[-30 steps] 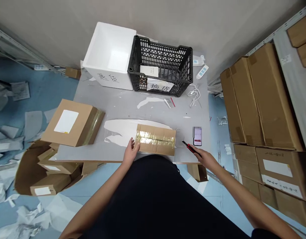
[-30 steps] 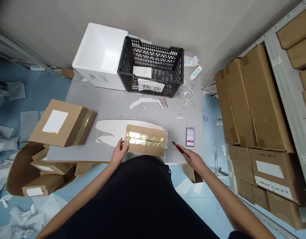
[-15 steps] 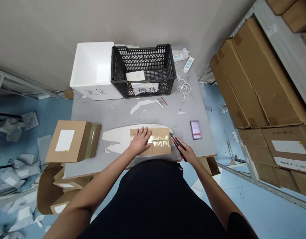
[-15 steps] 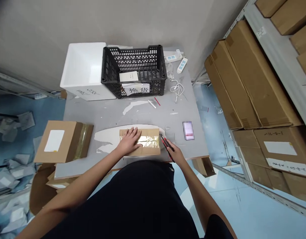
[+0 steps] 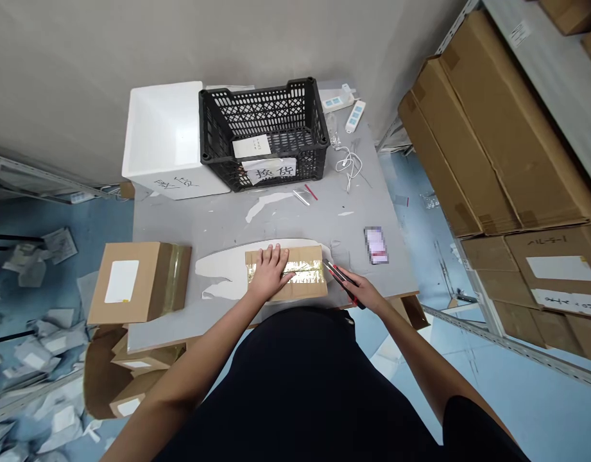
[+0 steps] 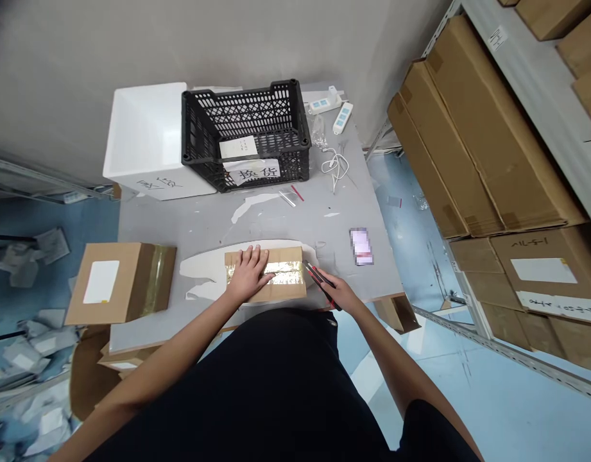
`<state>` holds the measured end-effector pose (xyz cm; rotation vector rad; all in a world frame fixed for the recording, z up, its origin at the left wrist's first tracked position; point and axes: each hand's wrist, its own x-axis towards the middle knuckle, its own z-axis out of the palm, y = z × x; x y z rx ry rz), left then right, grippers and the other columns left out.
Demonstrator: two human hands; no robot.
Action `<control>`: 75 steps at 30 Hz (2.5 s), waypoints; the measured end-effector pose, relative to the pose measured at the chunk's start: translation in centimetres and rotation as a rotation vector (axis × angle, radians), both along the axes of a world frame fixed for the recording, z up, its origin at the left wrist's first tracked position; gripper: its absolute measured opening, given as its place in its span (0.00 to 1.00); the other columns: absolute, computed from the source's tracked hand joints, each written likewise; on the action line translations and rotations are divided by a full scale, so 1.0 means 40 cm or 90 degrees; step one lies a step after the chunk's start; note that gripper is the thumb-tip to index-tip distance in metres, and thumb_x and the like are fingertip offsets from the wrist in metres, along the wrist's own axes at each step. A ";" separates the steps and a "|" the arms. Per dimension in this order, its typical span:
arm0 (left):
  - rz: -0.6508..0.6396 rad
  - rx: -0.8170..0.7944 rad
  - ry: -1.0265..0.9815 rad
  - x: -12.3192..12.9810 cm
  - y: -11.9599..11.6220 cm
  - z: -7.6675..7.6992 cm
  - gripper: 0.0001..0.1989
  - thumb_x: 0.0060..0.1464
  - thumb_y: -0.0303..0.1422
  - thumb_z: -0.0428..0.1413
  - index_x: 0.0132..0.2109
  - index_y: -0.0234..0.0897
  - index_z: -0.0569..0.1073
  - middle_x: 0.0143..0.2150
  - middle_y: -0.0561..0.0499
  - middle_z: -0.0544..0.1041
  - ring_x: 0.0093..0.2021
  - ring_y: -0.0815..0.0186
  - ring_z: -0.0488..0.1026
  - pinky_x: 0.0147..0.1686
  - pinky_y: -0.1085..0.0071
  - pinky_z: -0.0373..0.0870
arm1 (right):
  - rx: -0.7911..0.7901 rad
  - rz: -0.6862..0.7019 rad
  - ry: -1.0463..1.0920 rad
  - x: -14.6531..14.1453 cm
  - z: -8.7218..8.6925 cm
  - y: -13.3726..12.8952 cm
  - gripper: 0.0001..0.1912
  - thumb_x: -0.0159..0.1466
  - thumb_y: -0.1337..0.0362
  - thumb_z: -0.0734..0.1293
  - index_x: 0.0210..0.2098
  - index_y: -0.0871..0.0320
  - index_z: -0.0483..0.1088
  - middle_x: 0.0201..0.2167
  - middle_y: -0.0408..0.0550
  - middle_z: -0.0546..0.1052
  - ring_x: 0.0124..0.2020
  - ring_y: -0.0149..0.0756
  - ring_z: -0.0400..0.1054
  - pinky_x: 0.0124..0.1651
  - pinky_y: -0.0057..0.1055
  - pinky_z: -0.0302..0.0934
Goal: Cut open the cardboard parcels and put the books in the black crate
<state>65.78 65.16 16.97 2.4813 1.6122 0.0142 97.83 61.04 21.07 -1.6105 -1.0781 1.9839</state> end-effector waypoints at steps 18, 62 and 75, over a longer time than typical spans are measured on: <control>0.043 0.005 -0.009 0.028 0.005 -0.014 0.30 0.64 0.44 0.45 0.68 0.33 0.58 0.70 0.32 0.55 0.70 0.41 0.47 0.64 0.38 0.38 | -0.038 -0.014 0.013 -0.004 -0.015 -0.078 0.33 0.64 0.53 0.64 0.67 0.44 0.55 0.32 0.42 0.74 0.18 0.24 0.64 0.16 0.22 0.60; -0.088 -0.027 -0.060 0.023 -0.053 0.022 0.36 0.60 0.52 0.48 0.68 0.37 0.57 0.71 0.39 0.55 0.71 0.47 0.45 0.67 0.44 0.36 | -0.038 -0.218 0.014 -0.019 -0.033 -0.206 0.40 0.58 0.46 0.68 0.66 0.49 0.56 0.31 0.41 0.76 0.23 0.31 0.70 0.27 0.32 0.69; 0.268 -0.121 -0.259 -0.173 0.058 -0.002 0.24 0.56 0.47 0.55 0.55 0.40 0.72 0.53 0.44 0.73 0.53 0.56 0.71 0.54 0.62 0.68 | -0.033 -0.429 0.108 -0.203 -0.126 -0.118 0.25 0.57 0.45 0.69 0.48 0.51 0.64 0.44 0.47 0.75 0.41 0.41 0.75 0.38 0.38 0.73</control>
